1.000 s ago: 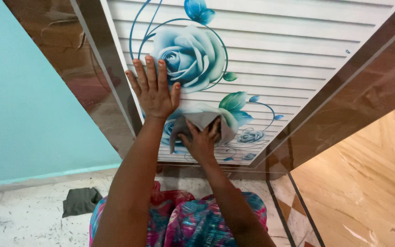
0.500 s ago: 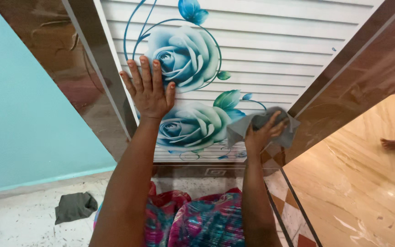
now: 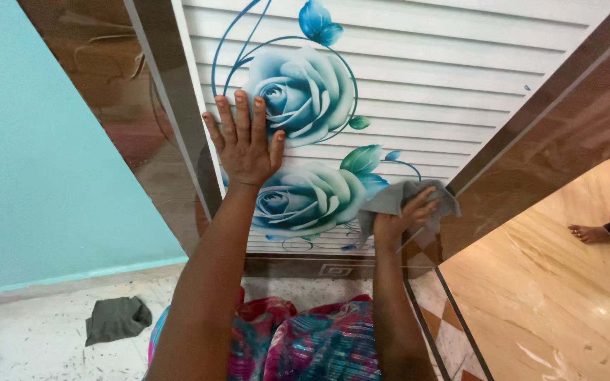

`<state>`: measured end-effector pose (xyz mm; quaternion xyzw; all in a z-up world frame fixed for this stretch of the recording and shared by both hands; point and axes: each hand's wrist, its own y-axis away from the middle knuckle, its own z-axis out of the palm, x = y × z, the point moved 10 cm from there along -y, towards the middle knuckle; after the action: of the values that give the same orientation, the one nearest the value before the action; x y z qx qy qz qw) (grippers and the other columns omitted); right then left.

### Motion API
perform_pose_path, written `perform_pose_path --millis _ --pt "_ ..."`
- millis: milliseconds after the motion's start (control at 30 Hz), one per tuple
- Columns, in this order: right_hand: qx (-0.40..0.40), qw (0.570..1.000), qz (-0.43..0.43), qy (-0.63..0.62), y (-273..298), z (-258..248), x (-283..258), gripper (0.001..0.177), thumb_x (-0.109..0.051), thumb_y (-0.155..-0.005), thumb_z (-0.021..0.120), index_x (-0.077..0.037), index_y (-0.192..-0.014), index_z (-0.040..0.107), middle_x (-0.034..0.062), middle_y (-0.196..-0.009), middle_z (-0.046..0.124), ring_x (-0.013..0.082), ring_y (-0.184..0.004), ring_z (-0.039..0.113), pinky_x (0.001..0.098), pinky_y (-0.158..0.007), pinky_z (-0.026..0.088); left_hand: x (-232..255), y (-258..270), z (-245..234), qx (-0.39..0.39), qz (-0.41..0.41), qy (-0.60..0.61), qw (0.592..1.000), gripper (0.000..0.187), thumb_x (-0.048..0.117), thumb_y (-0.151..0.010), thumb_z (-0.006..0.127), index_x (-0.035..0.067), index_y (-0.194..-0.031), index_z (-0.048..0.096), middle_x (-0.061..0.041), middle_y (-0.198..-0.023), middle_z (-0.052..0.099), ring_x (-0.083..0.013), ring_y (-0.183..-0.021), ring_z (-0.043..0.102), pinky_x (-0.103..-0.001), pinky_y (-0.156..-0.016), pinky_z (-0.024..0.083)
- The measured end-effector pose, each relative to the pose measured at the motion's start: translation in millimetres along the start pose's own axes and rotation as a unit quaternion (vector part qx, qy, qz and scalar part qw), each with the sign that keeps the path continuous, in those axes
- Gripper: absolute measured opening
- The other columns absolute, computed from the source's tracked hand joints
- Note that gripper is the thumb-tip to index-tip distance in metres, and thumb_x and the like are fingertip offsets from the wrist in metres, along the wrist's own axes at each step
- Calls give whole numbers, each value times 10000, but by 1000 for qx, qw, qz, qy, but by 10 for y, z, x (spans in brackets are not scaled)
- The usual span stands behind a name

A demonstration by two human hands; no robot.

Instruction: The person wipes a door using a cloth, cleaning the floral patterns and the wooden panels, then cleans around the handle and locks.

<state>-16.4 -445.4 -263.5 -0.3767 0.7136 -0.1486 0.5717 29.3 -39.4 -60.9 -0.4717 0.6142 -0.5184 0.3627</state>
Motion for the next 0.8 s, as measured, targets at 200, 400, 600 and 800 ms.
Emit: perform_pose_path --millis 200,400,600,800 --pt "-134 976 -172 20 761 468 -988 1106 -465 -801 737 -184 -1677 125 402 -1638 -25 599 -1511 5 778 -1138 121 -3 12 22 2 0 -2 1000 616 526 -1166 306 203 -1685 226 -80 -1741 159 -331 -1621 95 -579 -1329 29" --pt "-328 896 -294 50 1710 810 -1871 650 -476 -860 746 -318 -1447 517 522 -1480 32 703 -1383 -41 881 -960 53 16 -11 -1 6 2 0 1000 612 509 -1164 313 187 -1680 245 -89 -1734 188 -344 -1618 122 -584 -1329 43" --pt "-517 722 -455 63 2564 1001 -2205 636 -394 -815 753 -321 -1424 588 54 -1650 232 427 -1503 168 920 -1002 20 37 -33 -33 17 6 7 1000 612 510 -1163 316 186 -1677 244 -93 -1732 193 -339 -1619 115 -580 -1330 43" --pt "-324 792 -511 84 2111 942 -2085 509 -356 -806 776 -394 -1309 708 -13 -1686 356 317 -1555 233 868 -1084 44 63 -24 -55 16 9 6 1000 612 490 -1163 329 159 -1673 259 -109 -1729 200 -354 -1619 118 -591 -1327 44"
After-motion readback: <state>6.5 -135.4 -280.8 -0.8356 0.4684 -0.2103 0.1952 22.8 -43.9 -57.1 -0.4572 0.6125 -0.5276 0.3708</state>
